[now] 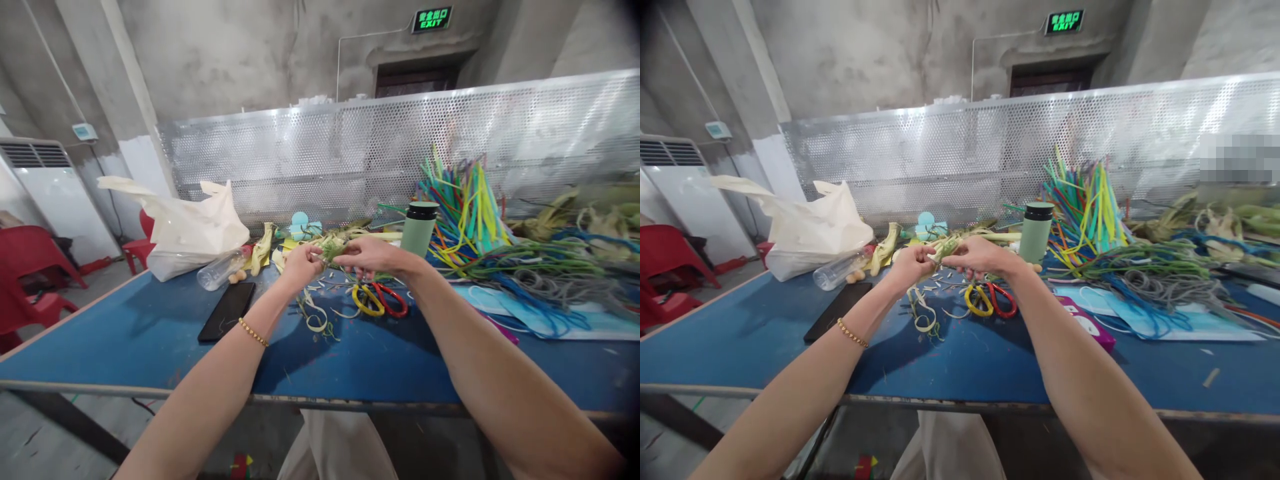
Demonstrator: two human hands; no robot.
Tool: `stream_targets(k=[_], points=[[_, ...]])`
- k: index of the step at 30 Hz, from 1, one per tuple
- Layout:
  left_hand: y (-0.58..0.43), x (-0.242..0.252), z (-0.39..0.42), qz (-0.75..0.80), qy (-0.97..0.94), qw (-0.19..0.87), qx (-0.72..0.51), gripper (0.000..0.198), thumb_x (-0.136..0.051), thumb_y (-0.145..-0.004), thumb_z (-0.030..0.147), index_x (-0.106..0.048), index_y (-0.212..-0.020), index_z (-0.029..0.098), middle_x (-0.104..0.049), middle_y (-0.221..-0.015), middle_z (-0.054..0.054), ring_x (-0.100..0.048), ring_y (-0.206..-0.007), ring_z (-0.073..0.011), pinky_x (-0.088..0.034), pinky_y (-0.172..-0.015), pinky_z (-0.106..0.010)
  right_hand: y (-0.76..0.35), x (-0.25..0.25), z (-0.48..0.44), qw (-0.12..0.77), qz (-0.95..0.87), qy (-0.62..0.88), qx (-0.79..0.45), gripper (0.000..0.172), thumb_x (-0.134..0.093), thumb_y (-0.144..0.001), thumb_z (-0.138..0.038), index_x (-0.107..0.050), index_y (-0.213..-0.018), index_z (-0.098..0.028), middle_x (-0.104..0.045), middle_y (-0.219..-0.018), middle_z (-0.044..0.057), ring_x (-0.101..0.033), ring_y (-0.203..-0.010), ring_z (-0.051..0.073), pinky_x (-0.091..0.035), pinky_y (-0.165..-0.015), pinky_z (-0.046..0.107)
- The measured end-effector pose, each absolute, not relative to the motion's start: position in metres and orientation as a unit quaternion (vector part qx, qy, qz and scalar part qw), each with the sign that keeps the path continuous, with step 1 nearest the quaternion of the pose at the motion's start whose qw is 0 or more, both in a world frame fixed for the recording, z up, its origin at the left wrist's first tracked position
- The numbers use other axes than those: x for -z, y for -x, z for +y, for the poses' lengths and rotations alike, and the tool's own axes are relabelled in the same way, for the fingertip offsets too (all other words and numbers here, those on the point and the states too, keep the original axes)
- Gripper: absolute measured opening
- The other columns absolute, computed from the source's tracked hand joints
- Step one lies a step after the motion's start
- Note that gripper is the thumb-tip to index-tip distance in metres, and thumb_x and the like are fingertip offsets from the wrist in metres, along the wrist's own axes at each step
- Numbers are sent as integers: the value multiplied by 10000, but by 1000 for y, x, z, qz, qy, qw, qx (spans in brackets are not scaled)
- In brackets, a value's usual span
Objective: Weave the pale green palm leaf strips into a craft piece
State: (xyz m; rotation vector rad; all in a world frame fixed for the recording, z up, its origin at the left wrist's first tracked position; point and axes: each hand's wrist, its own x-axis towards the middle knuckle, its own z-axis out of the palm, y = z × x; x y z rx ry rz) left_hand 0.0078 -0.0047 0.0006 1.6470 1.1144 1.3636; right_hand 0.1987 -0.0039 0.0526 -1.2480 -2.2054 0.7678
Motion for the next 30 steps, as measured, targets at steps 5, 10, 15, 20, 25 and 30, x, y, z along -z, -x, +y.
stream_targets(k=[5, 10, 15, 20, 25, 30], points=[[-8, -2, -6, 410, -664, 343, -522, 333, -672, -641, 61, -618, -964, 123, -547, -532, 52, -402, -444, -68, -282, -477, -212, -179, -41, -8, 313, -798, 395, -330, 255, -693, -754, -364, -636, -653, -137, -625, -552, 21, -559, -450, 102, -446, -418, 209], [-1, 0, 0, 407, -681, 356, -494, 40, -640, -701, 166, -635, -691, 128, -579, -552, -3, -462, -481, -88, -325, -497, -220, -173, -34, -2, 388, -736, 379, -405, 220, -743, -694, -305, -618, -646, -131, -613, -532, 9, -534, -429, 88, -425, -403, 200], [3, -4, -3, 389, -694, 353, -492, 109, -593, -732, 164, -604, -629, 132, -556, -533, -1, -459, -489, -91, -337, -512, -222, -167, -25, 4, 433, -648, 345, -523, 215, -786, -642, -262, -628, -687, -124, -604, -536, -3, -518, -420, 78, -390, -386, 193], [3, -12, -9, 356, -689, 366, -515, 84, -594, -741, 151, -599, -659, 133, -560, -578, -5, -467, -525, -93, -354, -537, -224, -165, -17, 7, 435, -606, 278, -606, 272, -794, -667, -329, -614, -715, -131, -577, -539, -26, -497, -434, 59, -381, -403, 177], [10, -12, -6, 417, -713, 305, -474, 152, -578, -713, 123, -563, -563, 144, -494, -494, 19, -385, -486, -88, -288, -510, -232, -165, -19, 7, 394, -707, 367, -458, 348, -737, -741, -430, -584, -635, -135, -589, -505, 3, -548, -415, 92, -419, -384, 192], [12, -7, 0, 446, -730, 267, -444, 110, -600, -677, 120, -607, -568, 135, -482, -478, 26, -373, -483, -87, -251, -504, -238, -165, -19, 8, 410, -747, 379, -362, 328, -714, -763, -404, -574, -618, -146, -588, -476, -3, -547, -393, 94, -438, -378, 194]])
